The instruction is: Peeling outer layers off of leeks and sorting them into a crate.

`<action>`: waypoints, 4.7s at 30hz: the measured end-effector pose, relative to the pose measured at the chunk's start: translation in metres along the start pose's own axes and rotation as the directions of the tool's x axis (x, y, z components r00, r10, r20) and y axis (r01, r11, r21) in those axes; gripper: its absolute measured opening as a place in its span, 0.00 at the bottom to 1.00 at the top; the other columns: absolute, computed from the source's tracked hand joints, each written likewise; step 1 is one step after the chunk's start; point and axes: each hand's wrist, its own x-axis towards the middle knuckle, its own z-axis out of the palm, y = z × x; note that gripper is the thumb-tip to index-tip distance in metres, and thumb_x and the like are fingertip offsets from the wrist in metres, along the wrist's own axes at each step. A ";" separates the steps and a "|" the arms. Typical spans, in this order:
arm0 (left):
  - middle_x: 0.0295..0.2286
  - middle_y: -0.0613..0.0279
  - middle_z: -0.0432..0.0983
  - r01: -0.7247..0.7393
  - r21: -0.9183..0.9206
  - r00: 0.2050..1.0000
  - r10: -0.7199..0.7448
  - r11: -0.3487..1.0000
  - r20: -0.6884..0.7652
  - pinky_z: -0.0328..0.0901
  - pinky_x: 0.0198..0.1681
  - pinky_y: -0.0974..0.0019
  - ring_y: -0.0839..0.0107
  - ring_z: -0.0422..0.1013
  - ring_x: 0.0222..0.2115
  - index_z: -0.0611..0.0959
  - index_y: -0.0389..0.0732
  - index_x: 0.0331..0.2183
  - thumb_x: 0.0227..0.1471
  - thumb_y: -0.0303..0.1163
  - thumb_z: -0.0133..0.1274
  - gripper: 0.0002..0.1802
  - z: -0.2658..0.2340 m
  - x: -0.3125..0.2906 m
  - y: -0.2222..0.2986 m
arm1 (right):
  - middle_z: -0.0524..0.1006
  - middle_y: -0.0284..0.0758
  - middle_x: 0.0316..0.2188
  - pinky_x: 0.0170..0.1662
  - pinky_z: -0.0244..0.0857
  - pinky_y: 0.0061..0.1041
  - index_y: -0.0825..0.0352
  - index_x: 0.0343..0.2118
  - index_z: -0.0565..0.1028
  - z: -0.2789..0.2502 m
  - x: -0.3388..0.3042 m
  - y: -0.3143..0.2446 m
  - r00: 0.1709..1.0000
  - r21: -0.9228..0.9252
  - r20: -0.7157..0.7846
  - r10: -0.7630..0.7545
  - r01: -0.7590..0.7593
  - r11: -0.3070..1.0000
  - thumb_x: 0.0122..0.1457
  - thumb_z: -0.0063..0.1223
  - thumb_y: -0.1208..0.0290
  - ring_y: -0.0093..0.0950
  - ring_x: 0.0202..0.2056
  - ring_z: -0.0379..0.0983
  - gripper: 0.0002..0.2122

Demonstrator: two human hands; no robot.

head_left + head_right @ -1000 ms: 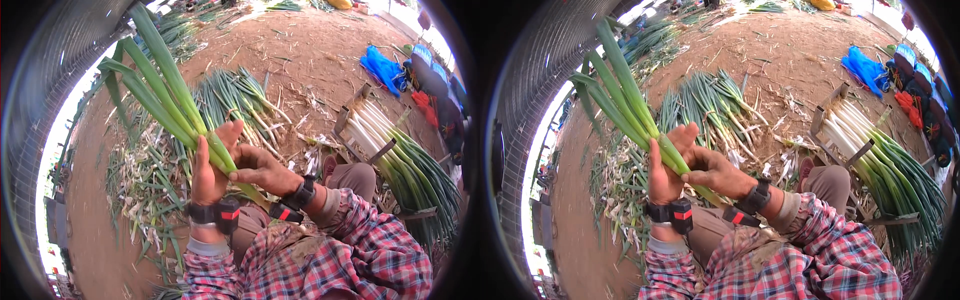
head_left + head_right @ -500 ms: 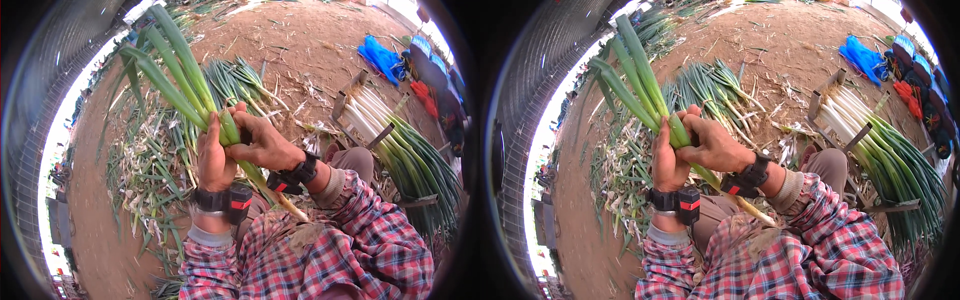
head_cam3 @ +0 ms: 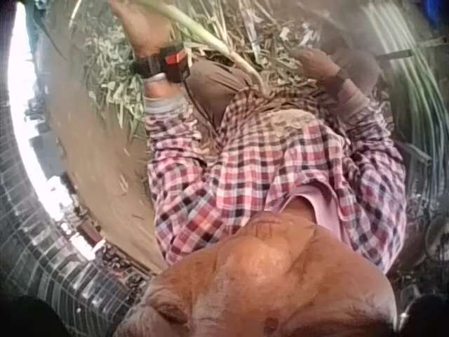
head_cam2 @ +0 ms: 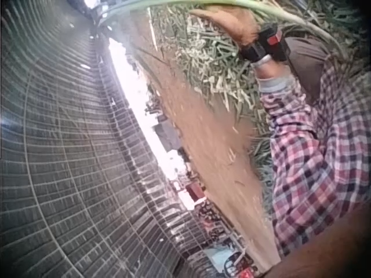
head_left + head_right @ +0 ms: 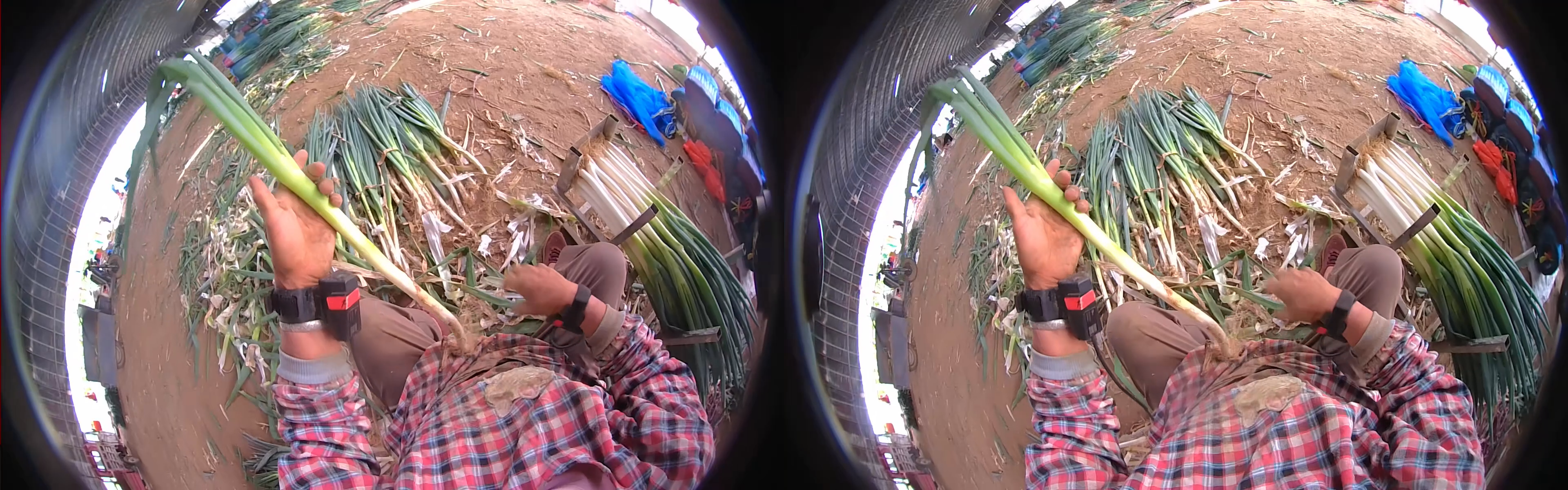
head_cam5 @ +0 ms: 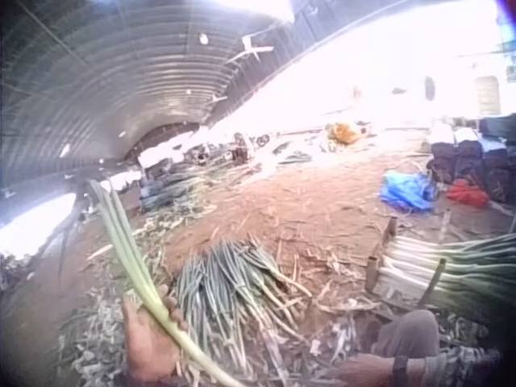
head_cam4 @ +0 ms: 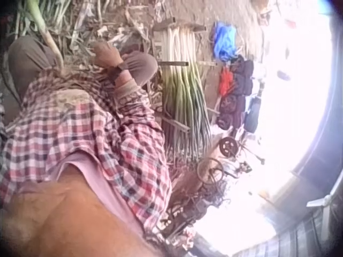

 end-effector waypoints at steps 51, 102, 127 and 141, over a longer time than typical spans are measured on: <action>0.23 0.71 0.61 -0.414 0.237 0.829 0.471 0.879 -0.302 0.53 0.21 0.76 0.82 0.56 0.20 0.67 0.36 0.50 0.63 0.49 0.41 0.26 0.013 -0.078 0.006 | 0.70 0.35 0.30 0.35 0.63 0.34 0.63 0.34 0.73 -0.011 0.127 -0.147 0.785 0.333 -0.619 -0.020 0.286 0.899 0.51 0.58 0.69 0.35 0.32 0.69 0.09; 0.14 0.77 0.65 -0.082 -0.278 0.872 0.203 0.957 0.445 0.51 0.26 0.74 0.82 0.60 0.16 0.69 0.46 0.35 0.46 0.66 0.51 0.32 -0.058 -0.096 0.016 | 0.73 0.42 0.27 0.32 0.63 0.34 0.69 0.35 0.72 0.022 0.135 -0.159 0.958 0.866 -0.272 -0.091 0.285 0.410 0.62 0.49 0.63 0.39 0.29 0.70 0.11; 0.20 0.72 0.59 -0.390 -0.061 0.911 0.375 0.919 -0.174 0.55 0.25 0.72 0.79 0.55 0.20 0.72 0.38 0.41 0.63 0.40 0.43 0.14 -0.064 -0.115 0.042 | 0.75 0.35 0.28 0.30 0.66 0.27 0.66 0.38 0.74 0.039 0.068 0.039 0.908 0.026 -0.205 0.365 -0.368 0.930 0.58 0.52 0.65 0.28 0.30 0.73 0.10; 0.21 0.73 0.59 -0.454 0.264 0.763 0.524 0.851 -0.379 0.56 0.24 0.73 0.81 0.57 0.20 0.71 0.37 0.44 0.62 0.42 0.45 0.18 -0.028 -0.106 0.030 | 0.67 0.37 0.27 0.35 0.61 0.36 0.65 0.28 0.68 0.019 0.123 -0.145 0.887 0.483 -0.459 -0.053 0.300 0.823 0.49 0.56 0.74 0.40 0.32 0.66 0.07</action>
